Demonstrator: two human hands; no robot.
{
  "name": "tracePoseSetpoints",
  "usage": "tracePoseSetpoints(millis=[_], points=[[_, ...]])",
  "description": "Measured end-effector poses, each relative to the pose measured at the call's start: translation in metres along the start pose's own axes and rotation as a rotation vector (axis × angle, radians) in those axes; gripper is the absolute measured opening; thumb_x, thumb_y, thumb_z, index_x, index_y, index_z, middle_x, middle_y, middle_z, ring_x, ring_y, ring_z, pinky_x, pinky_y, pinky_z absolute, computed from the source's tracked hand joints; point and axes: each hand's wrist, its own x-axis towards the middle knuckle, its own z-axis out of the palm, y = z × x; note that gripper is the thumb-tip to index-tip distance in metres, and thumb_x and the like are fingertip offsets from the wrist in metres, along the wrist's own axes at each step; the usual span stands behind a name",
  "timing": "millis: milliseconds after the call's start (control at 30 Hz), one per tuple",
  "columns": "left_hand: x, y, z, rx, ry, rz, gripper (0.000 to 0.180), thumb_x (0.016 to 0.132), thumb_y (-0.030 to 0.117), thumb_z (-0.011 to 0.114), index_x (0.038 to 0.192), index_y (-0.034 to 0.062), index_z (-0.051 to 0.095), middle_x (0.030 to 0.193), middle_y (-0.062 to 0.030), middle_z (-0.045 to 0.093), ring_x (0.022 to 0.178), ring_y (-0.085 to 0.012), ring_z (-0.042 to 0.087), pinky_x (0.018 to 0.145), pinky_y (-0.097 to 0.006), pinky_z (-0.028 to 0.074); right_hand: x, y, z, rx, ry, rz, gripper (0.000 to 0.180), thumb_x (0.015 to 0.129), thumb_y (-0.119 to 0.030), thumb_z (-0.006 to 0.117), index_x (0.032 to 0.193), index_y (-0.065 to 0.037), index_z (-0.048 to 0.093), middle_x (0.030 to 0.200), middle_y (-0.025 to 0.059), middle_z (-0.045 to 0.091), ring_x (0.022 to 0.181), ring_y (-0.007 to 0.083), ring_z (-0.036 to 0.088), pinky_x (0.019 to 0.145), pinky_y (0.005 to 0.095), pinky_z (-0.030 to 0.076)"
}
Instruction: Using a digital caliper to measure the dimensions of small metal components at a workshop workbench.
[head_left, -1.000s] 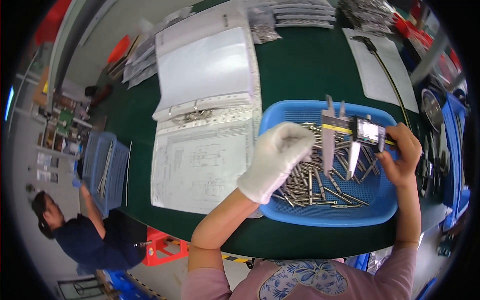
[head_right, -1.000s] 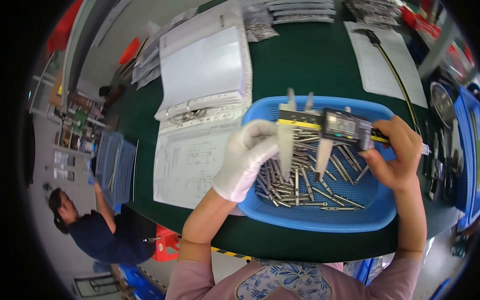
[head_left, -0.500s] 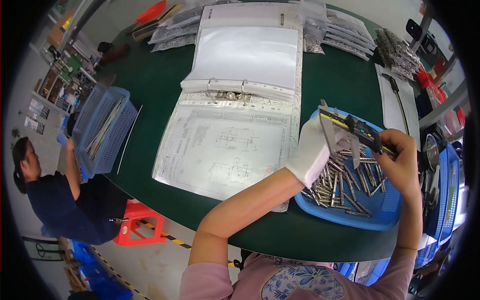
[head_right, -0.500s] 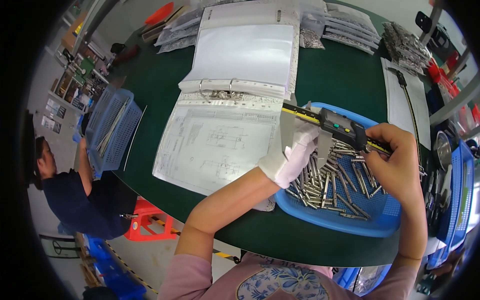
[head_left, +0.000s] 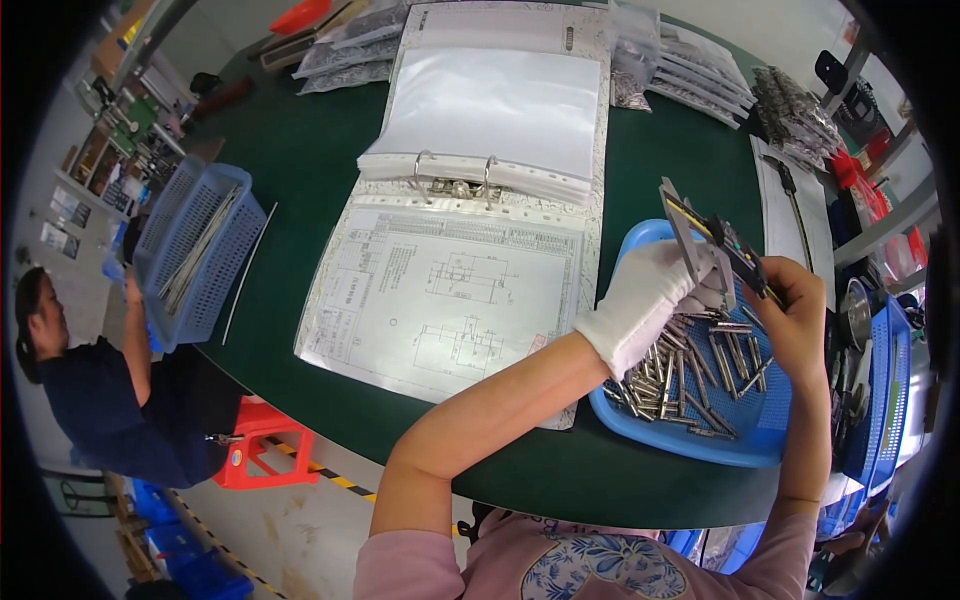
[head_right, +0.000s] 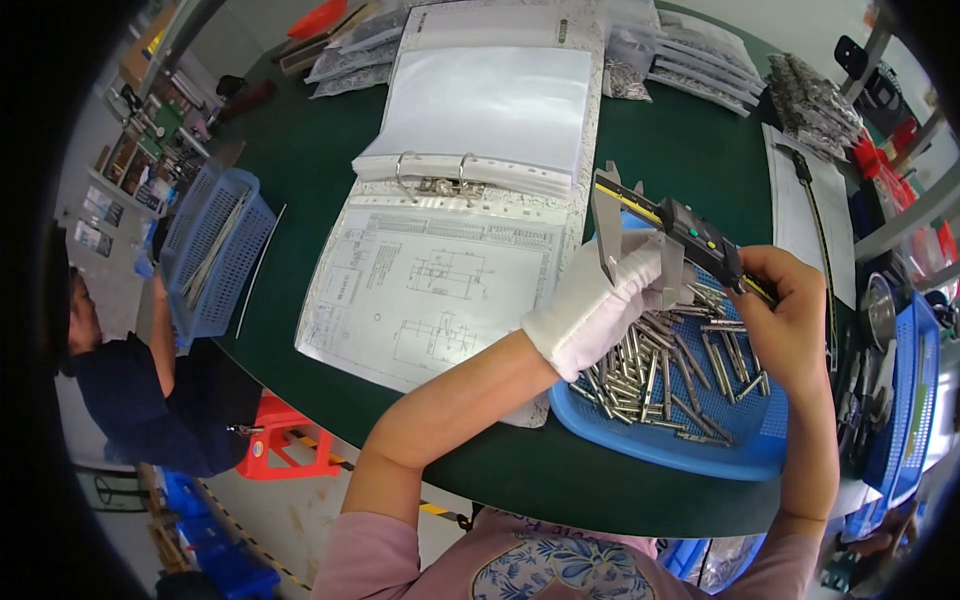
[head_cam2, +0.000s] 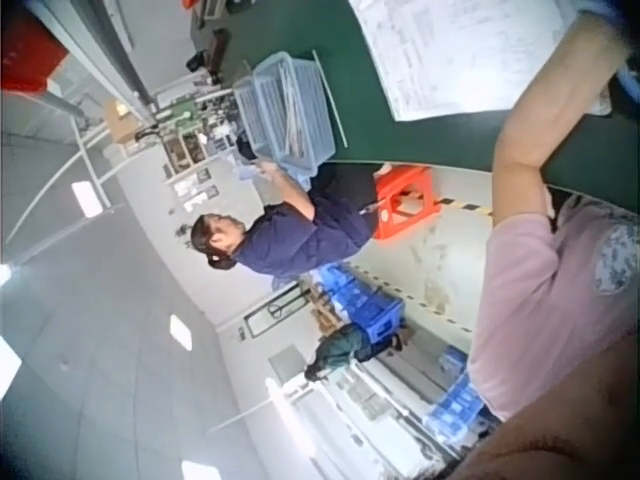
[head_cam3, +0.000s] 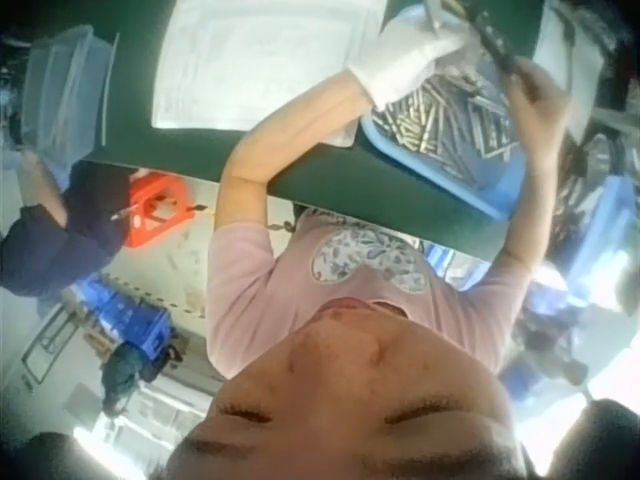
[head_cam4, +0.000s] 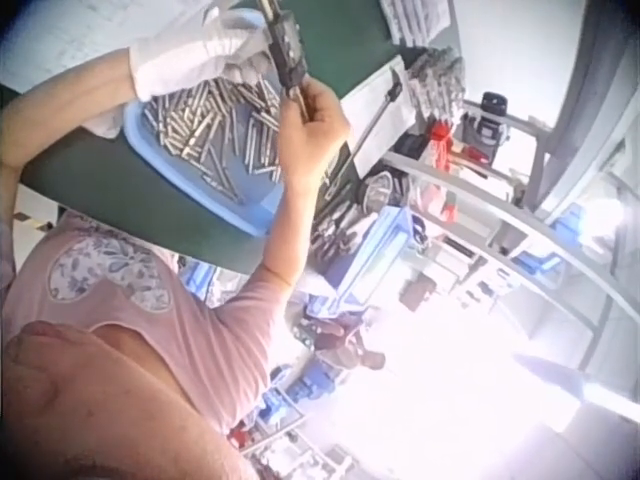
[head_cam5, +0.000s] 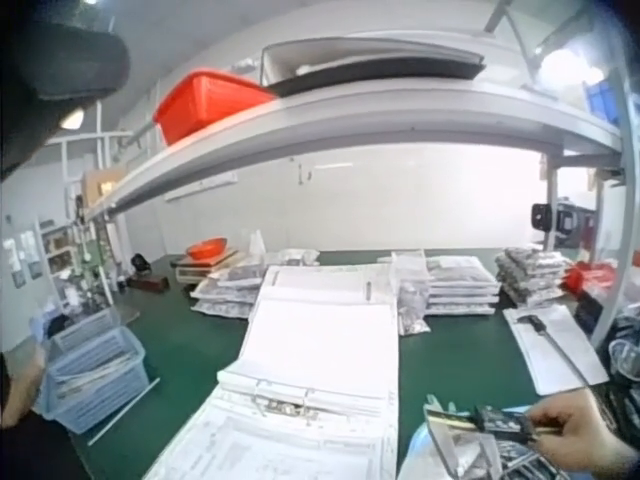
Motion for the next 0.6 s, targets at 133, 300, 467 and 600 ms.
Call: tracePoseSetpoints(millis=[133, 300, 467, 600], points=[[-0.002, 0.001, -0.002, 0.101, -0.026, -0.061, 0.037, 0.087, 0.036, 0.047, 0.102, 0.0021, 0.05, 0.091, -0.0097, 0.057, 0.084, -0.0162, 0.057, 0.075, -0.028, 0.045, -0.001, 0.002, 0.0, 0.018, -0.025, 0.029, 0.02, 0.065, 0.008, 0.051, 0.084, 0.006, 0.056, 0.072, 0.003, 0.057, 0.068, 0.0058, 0.051, 0.063, 0.0188, 0.041], [0.014, -0.013, -0.004, 0.103, -0.014, -0.168, 0.042, 0.086, 0.036, 0.048, 0.11, 0.0014, 0.046, 0.097, -0.0129, 0.058, 0.086, -0.0187, 0.058, 0.074, -0.027, 0.047, -0.005, 0.008, -0.011, 0.037, 0.07, 0.026, 0.024, 0.062, 0.006, 0.054, 0.086, 0.005, 0.056, 0.074, 0.0052, 0.058, 0.068, 0.0084, 0.053, 0.065, 0.0206, 0.043], [0.002, 0.007, -0.002, -0.019, 0.071, -0.125, 0.038, 0.087, 0.026, 0.044, 0.114, -0.0015, 0.043, 0.103, -0.014, 0.054, 0.092, -0.02, 0.056, 0.078, -0.028, 0.046, -0.009, -0.003, -0.038, -0.2, 0.017, -0.236, 0.036, 0.055, -0.019, 0.068, 0.081, 0.003, 0.058, 0.067, 0.0097, 0.054, 0.058, 0.0168, 0.053, 0.053, 0.0244, 0.041], [-0.001, 0.009, 0.01, 0.003, 0.144, -0.042, 0.04, 0.089, 0.033, 0.044, 0.105, -0.0032, 0.051, 0.097, -0.0152, 0.057, 0.088, -0.0199, 0.057, 0.081, -0.032, 0.044, -0.024, 0.031, -0.051, -0.293, 0.025, -0.439, 0.036, 0.057, -0.031, 0.071, 0.074, -0.001, 0.059, 0.057, 0.0083, 0.049, 0.046, 0.0209, 0.047, 0.043, 0.0262, 0.036]])
